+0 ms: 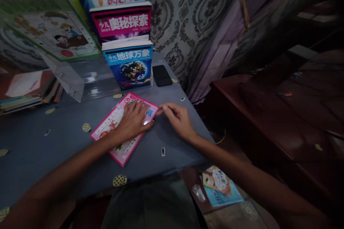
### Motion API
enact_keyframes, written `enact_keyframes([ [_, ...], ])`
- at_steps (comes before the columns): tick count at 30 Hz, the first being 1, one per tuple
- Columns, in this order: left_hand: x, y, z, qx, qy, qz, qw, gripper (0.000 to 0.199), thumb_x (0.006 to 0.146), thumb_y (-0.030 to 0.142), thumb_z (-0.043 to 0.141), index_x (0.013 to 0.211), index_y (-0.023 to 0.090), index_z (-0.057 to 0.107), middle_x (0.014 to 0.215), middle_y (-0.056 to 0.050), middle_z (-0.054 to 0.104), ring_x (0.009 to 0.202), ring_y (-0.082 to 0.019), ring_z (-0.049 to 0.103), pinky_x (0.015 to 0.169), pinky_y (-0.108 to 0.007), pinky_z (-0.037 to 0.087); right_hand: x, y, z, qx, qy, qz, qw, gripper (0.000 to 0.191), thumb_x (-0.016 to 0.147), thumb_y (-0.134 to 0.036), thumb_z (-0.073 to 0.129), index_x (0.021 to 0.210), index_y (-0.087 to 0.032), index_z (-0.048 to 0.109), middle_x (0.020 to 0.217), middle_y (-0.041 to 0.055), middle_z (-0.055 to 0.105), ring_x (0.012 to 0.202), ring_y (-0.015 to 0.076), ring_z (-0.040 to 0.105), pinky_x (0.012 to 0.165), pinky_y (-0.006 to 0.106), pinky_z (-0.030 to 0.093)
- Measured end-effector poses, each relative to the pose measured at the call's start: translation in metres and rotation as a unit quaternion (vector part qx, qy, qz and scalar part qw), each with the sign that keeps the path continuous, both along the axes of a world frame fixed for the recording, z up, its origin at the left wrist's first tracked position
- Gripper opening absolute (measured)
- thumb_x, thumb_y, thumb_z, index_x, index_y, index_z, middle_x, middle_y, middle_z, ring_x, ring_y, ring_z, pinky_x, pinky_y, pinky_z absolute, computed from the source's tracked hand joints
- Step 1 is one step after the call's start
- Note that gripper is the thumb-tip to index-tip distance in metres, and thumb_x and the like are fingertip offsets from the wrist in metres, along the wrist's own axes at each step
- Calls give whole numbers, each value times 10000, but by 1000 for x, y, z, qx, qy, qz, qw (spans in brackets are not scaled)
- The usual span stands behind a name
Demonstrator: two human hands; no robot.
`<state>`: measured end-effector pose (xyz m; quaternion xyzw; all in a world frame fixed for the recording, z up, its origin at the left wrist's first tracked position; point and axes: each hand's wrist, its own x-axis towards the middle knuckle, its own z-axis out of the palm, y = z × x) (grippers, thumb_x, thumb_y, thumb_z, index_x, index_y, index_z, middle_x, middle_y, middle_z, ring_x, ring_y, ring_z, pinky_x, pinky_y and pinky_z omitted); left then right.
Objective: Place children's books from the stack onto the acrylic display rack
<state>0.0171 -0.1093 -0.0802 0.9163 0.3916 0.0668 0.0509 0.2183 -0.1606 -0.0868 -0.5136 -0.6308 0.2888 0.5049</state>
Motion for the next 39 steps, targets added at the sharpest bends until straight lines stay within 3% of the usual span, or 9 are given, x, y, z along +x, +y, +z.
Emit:
enact_keyframes([
  [3,-2,0,5,1,43,-16,999,576,961,455,528,1442,142,483,1554,-201,456,1476,-389,363,1172,-628,308,15,30,-9,-9,-20,-31,999,291,1003,-342,462,1085,-178,688,884,59,778,866,213,708,841,349,525],
  [7,-7,3,15,8,68,-54,996,530,950,372,526,1435,160,499,1549,-172,482,1452,-348,425,1159,-577,381,15,48,-16,-23,-37,-5,999,286,1012,-284,436,1148,-166,658,882,49,786,853,187,706,842,327,513],
  [14,9,-9,13,95,42,-39,994,315,962,288,511,1214,148,638,1310,-184,682,1269,-339,620,1064,-505,519,12,44,-13,-33,-45,25,998,292,1048,-296,407,1153,-175,650,869,35,774,877,173,724,833,304,508],
  [20,14,-10,15,112,52,-28,992,280,968,311,517,1138,144,664,1196,-170,738,1149,-317,696,911,-428,609,19,41,-11,-48,-40,31,998,282,1058,-295,412,1143,-175,653,839,24,764,874,169,727,824,293,510],
  [24,11,-9,15,107,58,-24,992,290,980,298,487,1130,144,682,1186,-158,746,1095,-309,719,847,-419,625,19,40,-10,-53,-33,35,997,292,1062,-308,406,1138,-170,652,837,29,763,884,173,731,848,297,512],
  [39,7,-7,14,96,-1,-31,995,293,981,292,460,1094,193,711,1189,-124,754,1087,-284,727,872,-409,620,20,39,-12,-41,-22,32,998,294,1046,-323,415,1124,-179,659,807,21,753,878,179,721,866,312,522],
])
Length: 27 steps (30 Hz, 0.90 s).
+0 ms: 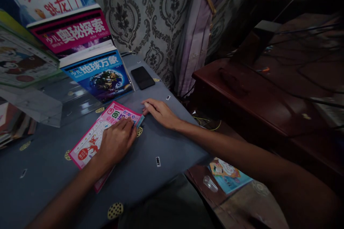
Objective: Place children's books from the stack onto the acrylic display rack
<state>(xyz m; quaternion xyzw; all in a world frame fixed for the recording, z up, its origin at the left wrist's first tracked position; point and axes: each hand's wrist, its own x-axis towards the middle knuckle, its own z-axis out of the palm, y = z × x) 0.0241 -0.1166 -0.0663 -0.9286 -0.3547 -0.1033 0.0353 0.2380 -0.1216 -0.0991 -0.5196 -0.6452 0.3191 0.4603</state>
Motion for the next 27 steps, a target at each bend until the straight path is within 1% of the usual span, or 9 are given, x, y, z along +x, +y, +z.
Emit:
enact_keyframes([
  [3,0,0,-1,2,-2,-5,1000,299,979,290,460,1094,184,714,1183,-129,757,1087,-286,727,884,-425,619,0,-1,0,5,-2,-1,1000,306,1042,-332,413,1113,-168,661,813,34,758,879,190,724,868,327,526],
  [7,0,-1,-2,20,4,-22,1000,317,980,279,456,1089,139,719,1181,-158,753,1080,-299,731,888,-444,624,0,-2,1,11,-2,-6,1000,306,1042,-341,411,1091,-177,664,818,36,766,871,194,729,864,335,527],
  [13,-1,-2,-4,47,23,-27,998,299,984,280,483,1072,127,724,1180,-160,754,1093,-306,728,893,-433,627,1,-7,2,39,-8,-38,998,333,1046,-344,405,1188,-166,646,819,32,776,834,190,724,832,322,513],
  [16,0,-3,-6,69,21,-35,997,296,980,272,496,1062,105,727,1166,-173,755,1082,-309,731,895,-426,627,1,-11,3,63,-19,-30,997,329,1053,-343,404,1205,-178,645,814,18,762,837,181,719,833,311,506],
  [21,1,-4,-9,113,6,-46,993,278,975,264,521,1025,91,733,1129,-168,768,1051,-296,741,892,-394,625,-2,-14,5,103,-99,-11,990,297,1057,-295,404,1153,-195,666,831,23,742,855,192,686,884,339,462],
  [24,0,-4,-10,113,8,-46,992,284,979,265,516,1033,87,731,1130,-169,767,1052,-298,739,882,-400,626,-3,-13,4,116,-156,6,981,295,1059,-261,384,1107,-183,664,847,42,735,853,201,668,857,342,435],
  [27,1,-4,-9,101,15,-43,994,294,989,270,503,1034,86,727,1136,-178,762,1067,-299,732,889,-408,621,-4,-13,0,140,-226,9,964,308,1064,-261,367,1079,-160,658,879,77,727,853,217,650,826,344,409],
])
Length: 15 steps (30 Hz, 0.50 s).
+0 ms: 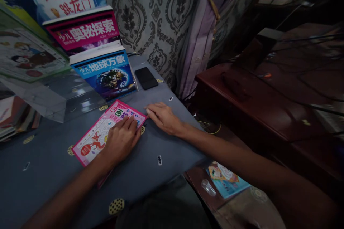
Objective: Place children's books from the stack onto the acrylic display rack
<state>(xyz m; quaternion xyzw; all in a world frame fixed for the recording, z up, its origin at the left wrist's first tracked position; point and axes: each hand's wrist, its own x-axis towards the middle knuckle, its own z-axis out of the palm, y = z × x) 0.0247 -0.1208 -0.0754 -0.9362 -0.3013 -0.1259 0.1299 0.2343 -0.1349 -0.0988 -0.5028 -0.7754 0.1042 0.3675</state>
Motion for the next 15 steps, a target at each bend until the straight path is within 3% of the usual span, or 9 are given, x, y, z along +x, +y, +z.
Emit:
enact_keyframes([
  [8,-2,2,18,-123,36,54,990,255,1002,288,501,1070,153,707,1202,-126,743,1074,-267,718,887,-393,604,-5,-10,-1,113,-154,-2,982,355,1077,-251,345,961,-156,666,771,77,696,771,207,593,790,331,393],
  [12,-16,20,30,-157,49,86,983,286,1020,279,443,1041,162,703,1147,-124,739,1093,-276,689,934,-420,564,-9,-14,-1,126,-194,6,973,287,1062,-229,407,997,-150,675,812,84,730,813,212,611,817,340,399],
  [15,-29,33,37,-161,65,149,973,296,1015,300,443,1122,159,679,1197,-142,710,1132,-311,664,893,-430,557,-11,-13,-3,108,-208,16,972,263,1054,-240,434,1094,-130,670,916,109,757,883,226,630,858,358,410],
])
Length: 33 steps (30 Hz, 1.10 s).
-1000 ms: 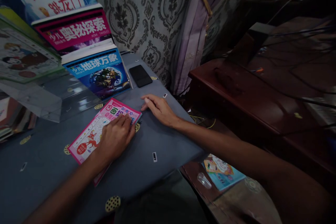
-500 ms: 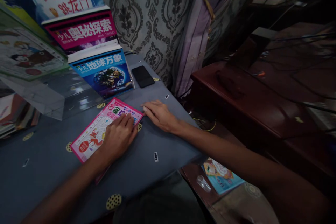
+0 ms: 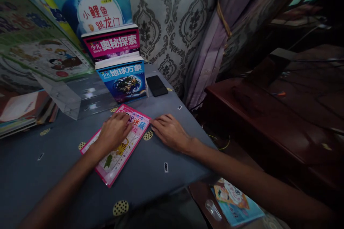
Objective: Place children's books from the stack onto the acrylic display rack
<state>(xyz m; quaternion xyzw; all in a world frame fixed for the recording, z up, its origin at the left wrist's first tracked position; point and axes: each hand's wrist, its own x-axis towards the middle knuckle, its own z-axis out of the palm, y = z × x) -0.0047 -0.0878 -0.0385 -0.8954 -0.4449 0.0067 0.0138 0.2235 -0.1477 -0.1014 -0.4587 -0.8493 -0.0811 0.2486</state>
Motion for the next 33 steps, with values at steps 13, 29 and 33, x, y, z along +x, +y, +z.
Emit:
enact_keyframes([
  [13,2,-4,22,-53,119,73,989,385,1027,385,392,1148,139,662,1054,-182,749,975,-328,727,787,-389,527,-8,33,3,-54,-42,-4,998,276,1062,-271,428,1167,-143,648,987,111,756,964,248,631,918,388,401],
  [29,-6,-6,15,-31,103,63,992,403,1022,409,423,1167,119,663,1016,-195,741,922,-345,723,808,-453,547,-21,85,-8,-132,-7,21,991,372,1063,-275,392,1358,-145,578,1333,145,678,1289,292,547,1031,454,370],
  [33,-27,-20,11,-112,79,-52,989,534,956,531,560,1382,210,559,1422,-175,596,1284,-379,584,994,-489,501,-23,85,-10,-130,3,18,991,372,1063,-268,388,1357,-148,581,1356,144,668,1317,292,531,1044,462,357],
])
